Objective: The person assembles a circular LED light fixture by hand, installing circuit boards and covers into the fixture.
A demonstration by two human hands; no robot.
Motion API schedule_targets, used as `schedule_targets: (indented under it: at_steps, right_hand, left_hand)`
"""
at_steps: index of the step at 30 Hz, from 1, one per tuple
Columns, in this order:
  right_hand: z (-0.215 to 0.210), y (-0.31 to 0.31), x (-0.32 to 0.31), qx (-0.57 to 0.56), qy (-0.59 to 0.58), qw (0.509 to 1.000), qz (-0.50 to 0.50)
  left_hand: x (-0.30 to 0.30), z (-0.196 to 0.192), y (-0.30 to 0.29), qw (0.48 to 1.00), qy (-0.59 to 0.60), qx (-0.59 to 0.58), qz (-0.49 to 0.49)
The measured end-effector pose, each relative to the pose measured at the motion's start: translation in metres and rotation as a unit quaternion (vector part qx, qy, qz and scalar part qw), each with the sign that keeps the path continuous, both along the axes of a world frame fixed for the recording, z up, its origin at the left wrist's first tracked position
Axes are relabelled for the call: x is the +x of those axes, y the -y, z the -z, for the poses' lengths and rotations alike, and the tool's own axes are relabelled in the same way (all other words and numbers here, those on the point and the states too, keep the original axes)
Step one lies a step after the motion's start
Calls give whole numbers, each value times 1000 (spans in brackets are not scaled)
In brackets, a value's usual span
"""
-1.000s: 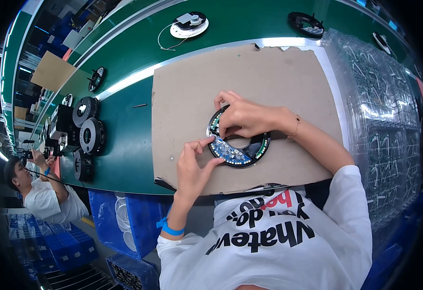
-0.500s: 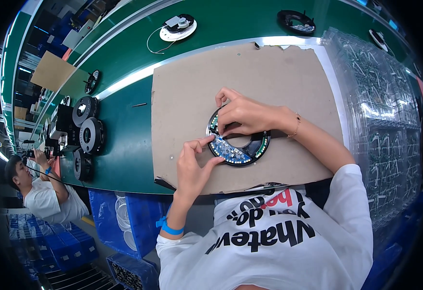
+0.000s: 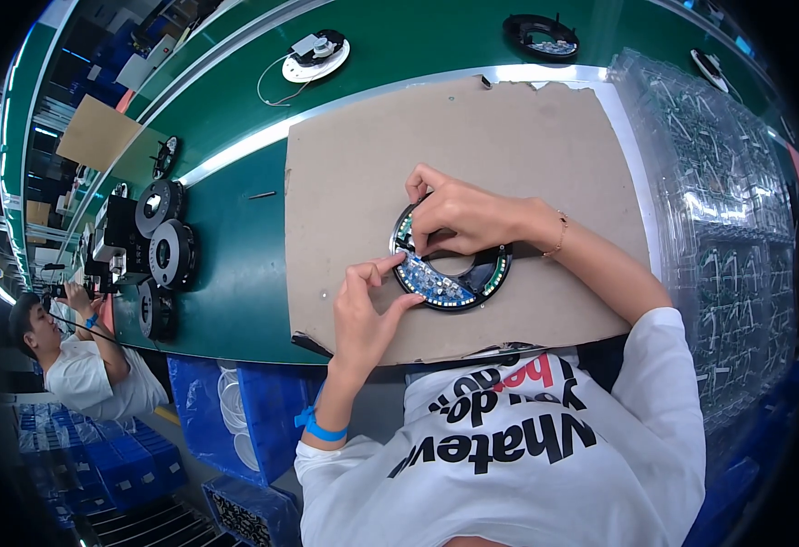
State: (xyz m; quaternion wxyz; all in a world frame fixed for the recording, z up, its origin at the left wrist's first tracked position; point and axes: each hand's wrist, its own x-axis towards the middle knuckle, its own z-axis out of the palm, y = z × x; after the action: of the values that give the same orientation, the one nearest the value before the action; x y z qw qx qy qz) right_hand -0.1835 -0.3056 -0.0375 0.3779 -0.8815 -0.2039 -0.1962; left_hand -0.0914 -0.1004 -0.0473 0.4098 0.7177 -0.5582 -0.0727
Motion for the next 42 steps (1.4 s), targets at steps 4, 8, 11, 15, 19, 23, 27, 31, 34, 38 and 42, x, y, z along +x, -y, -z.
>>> schedule_targets:
  at_steps: [4,8,11,15,19,23,27,31,34,38,42]
  right_hand:
    - [2,0,1,4,-6,1000,0]
    - [6,2,4,-4,1,1000,11]
    - [7,1,4,0,4,1000,10]
    - [10,2,4,2,6,1000,10]
    - [10,2,4,5,-5,1000,8]
    - [9,2,4,-1,-20,1000,4]
    - [2,2,1,-43,-24,999,2]
    - [-12,12,-7,-60,31,998,8]
    - [-30,36,-21,-17,-47,994,94]
    - [-53,60,-43,-44,-350,931,95]
    - [-36,47,-50,-171,-380,902,112]
  left_hand:
    - [0,2,1,1000,8,-12,-5]
    - [-3,2,0,996,70,-58,6]
    - [-6,4,-3,993,92,-68,8]
    - [-8,-1,-2,987,158,-22,27]
    - [-9,-7,-2,966,245,40,74]
    - [-17,-23,5,945,305,60,102]
    - [-17,-22,6,930,338,49,135]
    - [-9,-31,3,947,251,127,156]
    - [-10,-44,-1,961,164,182,126]
    - [12,-19,-3,984,143,-68,85]
    - [19,-21,25,988,115,-20,99]
